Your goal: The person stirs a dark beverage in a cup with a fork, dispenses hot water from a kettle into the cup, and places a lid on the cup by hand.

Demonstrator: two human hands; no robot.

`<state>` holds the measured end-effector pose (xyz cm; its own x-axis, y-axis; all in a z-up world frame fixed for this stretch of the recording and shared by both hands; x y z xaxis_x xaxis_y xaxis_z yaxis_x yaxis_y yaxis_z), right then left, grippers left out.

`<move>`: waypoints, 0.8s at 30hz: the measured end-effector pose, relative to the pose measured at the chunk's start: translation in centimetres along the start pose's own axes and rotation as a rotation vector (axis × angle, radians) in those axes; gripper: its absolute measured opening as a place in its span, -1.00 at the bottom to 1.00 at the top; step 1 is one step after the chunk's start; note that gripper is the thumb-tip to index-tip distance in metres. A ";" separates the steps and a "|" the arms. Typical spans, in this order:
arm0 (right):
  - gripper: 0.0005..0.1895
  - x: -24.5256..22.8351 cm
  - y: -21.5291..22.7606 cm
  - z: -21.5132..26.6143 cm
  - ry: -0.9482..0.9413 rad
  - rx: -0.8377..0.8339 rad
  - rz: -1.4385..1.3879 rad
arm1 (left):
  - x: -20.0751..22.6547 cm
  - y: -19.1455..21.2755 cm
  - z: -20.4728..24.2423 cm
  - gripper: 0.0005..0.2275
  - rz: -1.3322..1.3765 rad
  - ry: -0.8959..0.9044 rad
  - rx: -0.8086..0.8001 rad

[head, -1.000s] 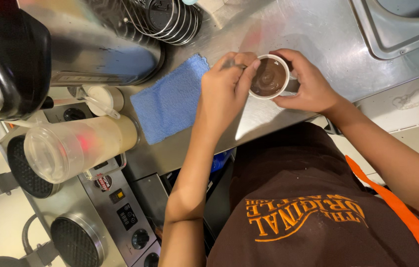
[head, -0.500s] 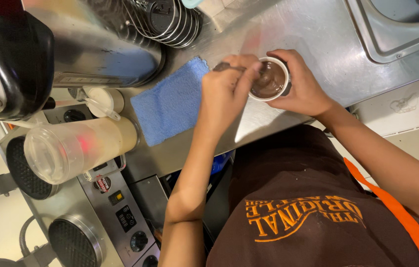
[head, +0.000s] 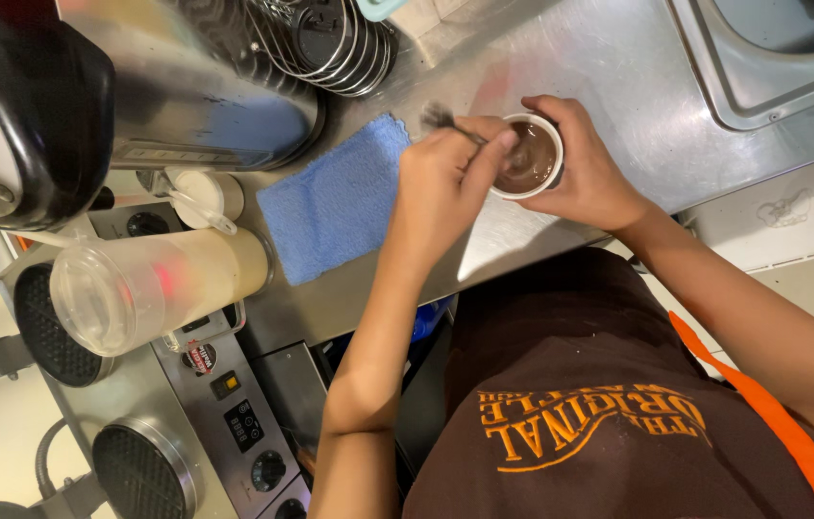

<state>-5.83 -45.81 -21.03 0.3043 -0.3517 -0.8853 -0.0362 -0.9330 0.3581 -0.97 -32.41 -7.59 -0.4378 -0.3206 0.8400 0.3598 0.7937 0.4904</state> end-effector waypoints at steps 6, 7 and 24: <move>0.11 0.2 0.2 -0.1 -0.043 -0.069 -0.069 | -0.5 -0.5 -0.2 -0.82 -0.085 0.060 -0.044; 0.11 0.1 0.1 -0.3 -0.041 -0.070 -0.069 | -0.3 -0.4 -0.2 -0.82 -0.086 0.060 -0.042; 0.19 0.1 -0.1 -0.5 0.037 -0.020 -0.052 | 1.0 0.4 -0.5 -0.86 -0.080 0.008 0.029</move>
<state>-5.38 -45.68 -20.99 0.3398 -0.2998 -0.8914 -0.0009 -0.9479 0.3184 -0.87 -32.67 -6.48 -0.4573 -0.3875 0.8005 0.3004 0.7799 0.5491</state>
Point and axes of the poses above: each hand's wrist, its own z-axis away from the middle knuckle, its own y-axis out of the back of the hand, x = y × z, the point moved 9 cm from there along -z, towards the middle knuckle, and after that the axes turned 5 degrees about y, right-handed, at the moved point
